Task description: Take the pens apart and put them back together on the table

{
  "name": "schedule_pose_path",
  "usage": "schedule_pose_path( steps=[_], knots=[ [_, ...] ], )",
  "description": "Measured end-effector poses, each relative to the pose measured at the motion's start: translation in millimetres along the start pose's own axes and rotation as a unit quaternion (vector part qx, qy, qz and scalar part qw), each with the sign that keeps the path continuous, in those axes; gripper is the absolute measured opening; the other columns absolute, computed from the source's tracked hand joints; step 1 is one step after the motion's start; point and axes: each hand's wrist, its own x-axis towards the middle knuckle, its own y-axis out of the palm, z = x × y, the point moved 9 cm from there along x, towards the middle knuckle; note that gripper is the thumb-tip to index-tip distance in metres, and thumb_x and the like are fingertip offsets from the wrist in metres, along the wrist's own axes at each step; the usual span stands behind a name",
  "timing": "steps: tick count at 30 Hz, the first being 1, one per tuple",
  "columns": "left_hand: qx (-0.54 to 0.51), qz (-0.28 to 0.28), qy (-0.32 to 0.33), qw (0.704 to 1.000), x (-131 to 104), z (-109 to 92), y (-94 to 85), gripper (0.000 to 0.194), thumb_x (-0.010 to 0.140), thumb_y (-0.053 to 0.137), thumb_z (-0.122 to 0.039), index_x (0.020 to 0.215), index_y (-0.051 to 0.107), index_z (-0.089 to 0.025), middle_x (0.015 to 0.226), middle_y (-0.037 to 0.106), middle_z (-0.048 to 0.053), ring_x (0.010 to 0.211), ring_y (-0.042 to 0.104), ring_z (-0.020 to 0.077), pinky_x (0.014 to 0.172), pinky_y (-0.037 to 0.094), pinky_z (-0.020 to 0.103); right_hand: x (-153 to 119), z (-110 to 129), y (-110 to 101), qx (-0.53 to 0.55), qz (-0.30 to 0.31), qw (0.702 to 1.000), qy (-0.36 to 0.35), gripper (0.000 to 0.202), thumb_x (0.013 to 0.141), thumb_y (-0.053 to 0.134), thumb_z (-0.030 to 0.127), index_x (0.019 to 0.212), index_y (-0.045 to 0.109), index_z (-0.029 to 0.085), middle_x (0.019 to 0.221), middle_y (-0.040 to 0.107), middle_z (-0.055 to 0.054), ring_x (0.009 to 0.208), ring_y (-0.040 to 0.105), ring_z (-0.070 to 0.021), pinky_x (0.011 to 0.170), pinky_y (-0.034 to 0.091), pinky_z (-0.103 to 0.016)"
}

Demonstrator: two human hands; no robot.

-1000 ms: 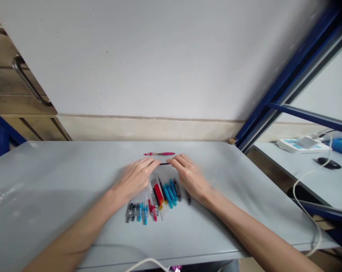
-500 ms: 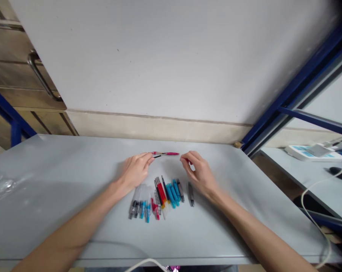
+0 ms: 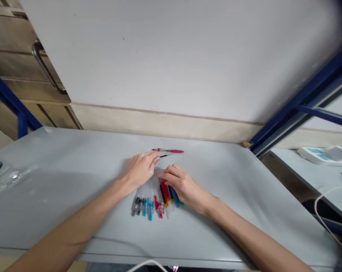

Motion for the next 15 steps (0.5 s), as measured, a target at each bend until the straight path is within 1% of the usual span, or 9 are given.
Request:
schedule_pose_path(
  steps=[3,5,10,15],
  knots=[
    [0.016,0.008,-0.012,1.000,0,1,0.1,0.028,0.102,0.040,-0.024,0.080,0.057,-0.022,0.078,0.068,0.001,0.069,0.061,0.0178,0.059,0.029,0.029,6,0,1,-0.015,-0.007,1.000,-0.013,0.031,0.098,0.037,0.001,0.103,0.064,0.016,0.092,0.061,-0.009,0.087,0.050,-0.0211,0.080,0.045,-0.035],
    [0.020,0.016,-0.019,0.999,0,1,1.0,0.028,0.102,0.040,-0.025,0.081,0.058,-0.022,0.078,0.068,0.002,0.069,0.062,0.0182,0.059,0.030,0.028,9,1,2,-0.040,-0.007,0.999,-0.030,0.031,0.097,0.039,0.000,0.097,0.065,0.017,0.092,0.064,-0.008,0.090,0.050,-0.0219,0.083,0.043,-0.037],
    [0.025,0.032,-0.029,0.999,-1,1,3.6,0.029,0.103,0.040,-0.027,0.083,0.061,-0.022,0.079,0.070,0.003,0.071,0.064,0.0193,0.060,0.032,0.028,11,1,7,-0.081,-0.002,0.995,-0.055,0.035,0.094,0.040,-0.003,0.092,0.067,0.018,0.096,0.064,-0.008,0.098,0.047,-0.0236,0.086,0.039,-0.039],
    [0.029,0.041,-0.031,0.998,-1,0,4.7,0.029,0.102,0.040,-0.025,0.083,0.061,-0.022,0.079,0.070,0.004,0.072,0.064,0.0203,0.061,0.032,0.029,11,5,12,-0.091,0.016,0.993,-0.072,0.034,0.092,0.042,-0.004,0.095,0.068,0.018,0.103,0.062,-0.008,0.103,0.046,-0.0241,0.091,0.040,-0.040]
  ],
)
